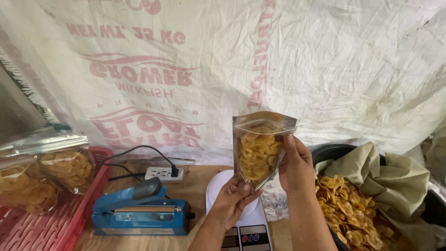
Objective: The person fills a clear plastic bag with chips from a bowl by hand, weighs the bag on a digital scale, and then handles a silver foil bag, placing it on the scale to check its weight.
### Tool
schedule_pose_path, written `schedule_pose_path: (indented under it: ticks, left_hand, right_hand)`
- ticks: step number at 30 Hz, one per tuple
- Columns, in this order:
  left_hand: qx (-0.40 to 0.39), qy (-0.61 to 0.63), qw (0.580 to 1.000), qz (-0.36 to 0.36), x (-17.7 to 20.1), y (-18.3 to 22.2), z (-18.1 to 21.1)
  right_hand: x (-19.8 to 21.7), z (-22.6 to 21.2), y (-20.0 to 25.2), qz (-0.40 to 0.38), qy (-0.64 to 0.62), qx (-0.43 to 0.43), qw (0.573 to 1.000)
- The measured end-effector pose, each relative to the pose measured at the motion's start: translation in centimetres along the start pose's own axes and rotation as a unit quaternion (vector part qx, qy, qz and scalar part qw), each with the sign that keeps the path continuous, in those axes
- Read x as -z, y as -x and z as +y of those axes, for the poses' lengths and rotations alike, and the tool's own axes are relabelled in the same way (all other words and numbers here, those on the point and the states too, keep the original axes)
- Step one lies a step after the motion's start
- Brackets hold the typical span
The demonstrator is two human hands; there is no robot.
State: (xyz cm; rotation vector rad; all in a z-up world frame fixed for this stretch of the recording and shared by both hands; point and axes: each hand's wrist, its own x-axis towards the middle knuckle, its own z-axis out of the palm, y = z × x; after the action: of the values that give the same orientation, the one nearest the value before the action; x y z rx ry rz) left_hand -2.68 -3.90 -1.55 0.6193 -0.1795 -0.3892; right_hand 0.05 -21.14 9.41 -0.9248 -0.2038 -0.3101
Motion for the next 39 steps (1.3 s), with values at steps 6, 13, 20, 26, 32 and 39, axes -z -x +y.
schedule_pose_path:
  ticks: [6, 13, 20, 26, 32, 39]
  left_hand:
    - [-0.017, 0.131, 0.991, 0.033, -0.3, 0.1, 0.7]
    - [-0.040, 0.009, 0.996, 0.077, 2.3, -1.0, -0.8]
    - [-0.357, -0.477, 0.777, 0.204, -3.0, 1.3, 2.9]
    - [-0.242, -0.270, 0.931, 0.046, -5.8, 0.6, 9.2]
    - [-0.135, -0.326, 0.933, 0.077, -7.9, -0.5, 11.6]
    - [-0.145, -0.392, 0.908, -0.017, -7.3, -1.2, 11.5]
  right_hand:
    - [0.4, 1.5, -0.2, -0.045, 0.018, -0.003, 0.999]
    - [-0.2, 0.9, 0.3, -0.015, -0.013, 0.001, 1.000]
    - [-1.1, 0.6, 0.5, -0.004, -0.004, -0.020, 1.000]
    - [-1.4, 1.5, 1.6, -0.059, 0.019, -0.056, 0.997]
    - [-3.5, -0.9, 2.2, -0.027, 0.096, -0.006, 0.995]
    - [-3.7, -3.5, 3.0, -0.148, 0.438, 0.276, 0.842]
